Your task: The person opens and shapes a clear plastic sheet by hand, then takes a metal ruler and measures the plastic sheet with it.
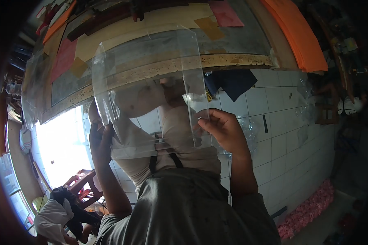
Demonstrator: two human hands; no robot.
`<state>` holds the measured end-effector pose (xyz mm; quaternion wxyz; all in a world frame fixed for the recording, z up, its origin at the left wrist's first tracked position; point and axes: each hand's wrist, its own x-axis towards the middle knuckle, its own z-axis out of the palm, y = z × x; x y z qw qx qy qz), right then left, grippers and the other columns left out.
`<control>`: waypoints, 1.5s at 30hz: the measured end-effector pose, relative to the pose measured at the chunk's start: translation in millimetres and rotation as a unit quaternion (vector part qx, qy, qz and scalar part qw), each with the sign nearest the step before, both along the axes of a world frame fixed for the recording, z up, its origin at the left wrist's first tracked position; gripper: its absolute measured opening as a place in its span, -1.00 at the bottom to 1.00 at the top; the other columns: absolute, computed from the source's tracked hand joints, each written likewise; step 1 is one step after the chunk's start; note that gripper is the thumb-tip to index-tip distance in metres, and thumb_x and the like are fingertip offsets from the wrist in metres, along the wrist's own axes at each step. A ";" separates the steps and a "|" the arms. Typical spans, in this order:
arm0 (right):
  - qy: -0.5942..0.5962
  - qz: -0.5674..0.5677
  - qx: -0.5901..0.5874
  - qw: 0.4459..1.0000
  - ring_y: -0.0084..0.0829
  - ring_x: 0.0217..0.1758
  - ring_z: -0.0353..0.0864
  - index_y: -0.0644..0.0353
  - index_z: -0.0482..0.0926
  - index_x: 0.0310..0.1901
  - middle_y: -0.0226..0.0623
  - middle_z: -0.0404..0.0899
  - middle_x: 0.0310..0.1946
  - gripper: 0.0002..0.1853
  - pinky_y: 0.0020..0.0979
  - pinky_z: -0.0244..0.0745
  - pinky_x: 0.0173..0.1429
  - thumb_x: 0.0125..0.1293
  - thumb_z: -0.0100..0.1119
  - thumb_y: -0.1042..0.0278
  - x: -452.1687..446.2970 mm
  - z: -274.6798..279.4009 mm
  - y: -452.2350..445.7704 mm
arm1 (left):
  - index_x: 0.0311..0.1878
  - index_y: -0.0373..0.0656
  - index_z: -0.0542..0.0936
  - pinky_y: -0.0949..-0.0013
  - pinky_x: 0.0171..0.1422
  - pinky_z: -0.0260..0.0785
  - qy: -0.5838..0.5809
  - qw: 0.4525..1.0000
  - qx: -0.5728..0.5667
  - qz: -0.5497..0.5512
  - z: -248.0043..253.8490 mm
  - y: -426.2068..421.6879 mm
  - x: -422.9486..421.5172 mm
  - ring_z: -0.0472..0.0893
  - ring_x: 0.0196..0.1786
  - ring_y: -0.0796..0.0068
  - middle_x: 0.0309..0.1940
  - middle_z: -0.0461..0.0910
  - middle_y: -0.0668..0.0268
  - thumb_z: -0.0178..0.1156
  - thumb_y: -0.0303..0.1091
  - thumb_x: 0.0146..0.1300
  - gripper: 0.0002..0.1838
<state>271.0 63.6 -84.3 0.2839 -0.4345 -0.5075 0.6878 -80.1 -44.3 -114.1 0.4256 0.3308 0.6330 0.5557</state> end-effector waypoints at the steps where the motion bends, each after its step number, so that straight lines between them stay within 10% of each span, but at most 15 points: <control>1: -0.009 -0.002 0.009 1.000 -0.57 -0.21 0.71 0.38 0.64 0.05 -0.24 0.76 -0.23 -0.77 -0.49 0.54 -0.10 0.45 0.23 0.47 -0.6 -0.9 -0.2 | 0.18 -0.25 0.42 0.51 0.05 0.42 -0.008 1.000 0.002 0.000 0.2 -0.2 -0.6 0.64 -0.08 0.60 -0.10 0.74 0.19 0.23 -0.37 0.49 -0.68; 17: -0.054 -0.045 0.046 0.996 -0.59 -0.25 0.72 0.37 0.65 0.00 -0.27 0.75 -0.32 -0.80 -0.58 0.44 -0.24 0.44 0.21 0.45 -0.3 -12.1 1.5 | 0.29 -0.35 0.50 0.36 0.26 0.45 -0.124 0.983 -0.059 -0.125 1.9 -20.4 -2.3 0.65 0.11 0.43 0.04 0.69 0.18 0.33 -0.33 0.35 -0.49; 30: -0.086 -0.071 0.059 0.992 -0.60 -0.31 0.68 0.33 0.64 0.03 -0.27 0.75 -0.33 -0.78 -0.56 0.46 -0.21 0.44 0.26 0.40 -0.6 -8.2 1.0 | 0.11 -0.38 0.60 0.60 -0.13 0.42 -0.045 0.985 -0.111 -0.122 22.5 -22.9 -5.1 0.61 -0.18 0.71 -0.19 0.73 0.31 0.33 -0.40 0.42 -0.69; 45: -0.090 -0.126 0.114 0.981 -0.59 -0.30 0.65 0.31 0.59 0.14 -0.32 0.69 -0.34 -0.69 -0.54 0.51 -0.22 0.45 0.27 0.36 0.1 -17.3 5.2 | 0.60 -0.26 0.08 0.47 -0.21 0.59 -0.092 0.987 -0.003 -0.128 25.8 -26.6 -6.4 0.68 -0.27 0.58 -0.17 0.71 0.21 0.32 -0.64 0.28 -0.11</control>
